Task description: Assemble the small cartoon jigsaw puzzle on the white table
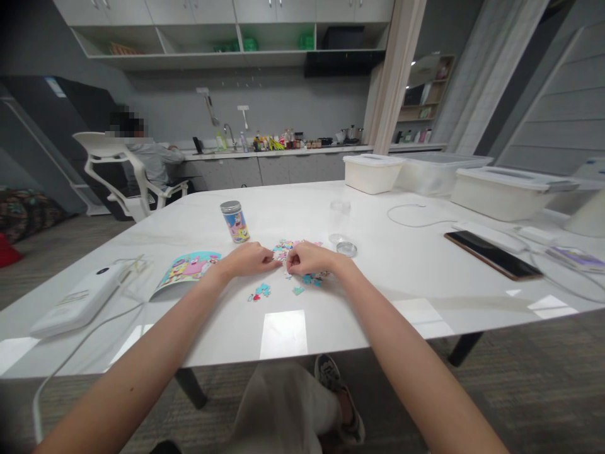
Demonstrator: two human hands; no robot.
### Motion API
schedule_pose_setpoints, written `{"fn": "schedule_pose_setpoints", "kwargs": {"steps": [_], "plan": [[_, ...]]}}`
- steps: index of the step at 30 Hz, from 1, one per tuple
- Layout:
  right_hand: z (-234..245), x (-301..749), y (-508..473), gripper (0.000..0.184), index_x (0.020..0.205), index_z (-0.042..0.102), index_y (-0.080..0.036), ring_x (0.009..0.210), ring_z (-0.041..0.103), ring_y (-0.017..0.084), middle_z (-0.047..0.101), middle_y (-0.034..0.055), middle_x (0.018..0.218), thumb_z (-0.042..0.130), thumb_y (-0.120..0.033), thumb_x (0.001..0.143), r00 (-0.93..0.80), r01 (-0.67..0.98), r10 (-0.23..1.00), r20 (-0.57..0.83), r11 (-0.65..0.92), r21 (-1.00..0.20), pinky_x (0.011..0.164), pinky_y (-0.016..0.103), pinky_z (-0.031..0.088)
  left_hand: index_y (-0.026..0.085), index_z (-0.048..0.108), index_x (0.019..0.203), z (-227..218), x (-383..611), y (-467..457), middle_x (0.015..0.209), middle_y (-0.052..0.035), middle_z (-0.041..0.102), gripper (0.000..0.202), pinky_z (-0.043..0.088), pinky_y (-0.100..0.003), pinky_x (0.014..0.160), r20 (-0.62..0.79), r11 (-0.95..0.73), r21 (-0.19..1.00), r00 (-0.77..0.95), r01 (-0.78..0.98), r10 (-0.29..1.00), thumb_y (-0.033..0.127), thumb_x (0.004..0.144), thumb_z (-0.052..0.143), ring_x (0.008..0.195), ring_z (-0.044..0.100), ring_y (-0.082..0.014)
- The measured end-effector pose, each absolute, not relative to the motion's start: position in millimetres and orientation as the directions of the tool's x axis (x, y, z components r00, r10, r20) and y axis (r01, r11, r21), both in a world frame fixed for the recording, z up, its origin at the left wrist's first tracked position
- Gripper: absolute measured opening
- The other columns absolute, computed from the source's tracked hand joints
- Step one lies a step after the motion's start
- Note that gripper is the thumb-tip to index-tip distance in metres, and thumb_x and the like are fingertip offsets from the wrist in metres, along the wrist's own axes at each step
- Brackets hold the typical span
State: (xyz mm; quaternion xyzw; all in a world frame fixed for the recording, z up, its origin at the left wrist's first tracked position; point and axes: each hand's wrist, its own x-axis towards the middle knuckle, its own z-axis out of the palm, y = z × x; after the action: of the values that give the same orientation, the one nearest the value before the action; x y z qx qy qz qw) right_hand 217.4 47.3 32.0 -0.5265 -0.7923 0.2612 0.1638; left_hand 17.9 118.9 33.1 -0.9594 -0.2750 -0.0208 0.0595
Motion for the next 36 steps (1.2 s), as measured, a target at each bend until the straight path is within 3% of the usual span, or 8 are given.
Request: {"fn": "schedule_pose_setpoints", "kwargs": {"steps": [5, 12, 19, 27, 32, 36], "plan": [[40, 212, 43, 0.016, 0.08, 0.071, -0.016, 0.059, 0.051, 0.011, 0.061, -0.0008, 0.063, 0.06, -0.02, 0.07, -0.377, 0.784, 0.926, -0.027, 0.304, -0.541, 0.056, 0.023, 0.039, 0.018, 0.071, 0.07, 30, 14, 122, 0.069, -0.0102, 0.07, 0.051, 0.035, -0.029, 0.058, 0.098, -0.818, -0.105, 0.825, 0.565, 0.557, 0.05, 0.092, 0.038, 0.065, 0.064, -0.0203], [43, 205, 38, 0.01, 0.077, 0.065, -0.017, 0.059, 0.052, 0.011, 0.062, 0.0001, 0.067, 0.057, -0.016, 0.071, -0.416, 0.76, 0.906, -0.075, 0.301, -0.575, 0.058, 0.023, 0.039, 0.017, 0.072, 0.077, 30, 15, 117, 0.074, -0.0124, 0.071, 0.047, 0.039, -0.031, 0.064, 0.116, -0.799, -0.08, 0.802, 0.596, 0.586, 0.045, 0.094, 0.038, 0.075, 0.066, -0.0239], [40, 205, 42, 0.008, 0.077, 0.063, -0.017, 0.06, 0.051, 0.012, 0.062, 0.0, 0.067, 0.055, -0.014, 0.074, -0.397, 0.789, 0.915, -0.064, 0.305, -0.534, 0.057, 0.023, 0.037, 0.021, 0.065, 0.105, 27, 14, 117, 0.077, -0.0088, 0.07, 0.032, 0.039, -0.029, 0.064, 0.169, -0.785, -0.064, 0.782, 0.617, 0.601, 0.041, 0.092, 0.044, 0.078, 0.067, -0.0244], [38, 214, 48, 0.015, 0.081, 0.07, -0.017, 0.062, 0.054, 0.012, 0.066, 0.0007, 0.071, 0.056, -0.016, 0.076, -0.416, 0.797, 0.909, -0.012, 0.358, -0.487, 0.06, 0.022, 0.039, 0.021, 0.066, 0.106, 33, 17, 103, 0.063, -0.0011, 0.065, 0.032, 0.038, -0.026, 0.062, 0.164, -0.857, 0.121, 0.841, 0.501, 0.515, 0.041, 0.087, 0.051, 0.065, 0.063, -0.0176], [43, 224, 47, 0.017, 0.085, 0.072, -0.016, 0.061, 0.054, 0.012, 0.067, 0.0014, 0.07, 0.058, -0.019, 0.076, -0.377, 0.819, 0.926, 0.0, 0.333, -0.468, 0.06, 0.023, 0.038, 0.021, 0.069, 0.101, 35, 23, 96, 0.055, 0.0015, 0.059, 0.028, 0.037, -0.024, 0.059, 0.123, -0.889, 0.128, 0.882, 0.44, 0.454, 0.035, 0.086, 0.05, 0.059, 0.06, -0.0148], [44, 231, 46, 0.013, 0.079, 0.069, -0.015, 0.061, 0.052, 0.011, 0.064, 0.0013, 0.068, 0.062, -0.026, 0.077, -0.373, 0.819, 0.928, -0.01, 0.324, -0.473, 0.06, 0.023, 0.037, 0.022, 0.068, 0.098, 31, 27, 99, 0.057, 0.0008, 0.061, 0.026, 0.037, -0.024, 0.06, 0.124, -0.877, 0.09, 0.868, 0.472, 0.48, 0.037, 0.087, 0.05, 0.059, 0.06, -0.015]]}}
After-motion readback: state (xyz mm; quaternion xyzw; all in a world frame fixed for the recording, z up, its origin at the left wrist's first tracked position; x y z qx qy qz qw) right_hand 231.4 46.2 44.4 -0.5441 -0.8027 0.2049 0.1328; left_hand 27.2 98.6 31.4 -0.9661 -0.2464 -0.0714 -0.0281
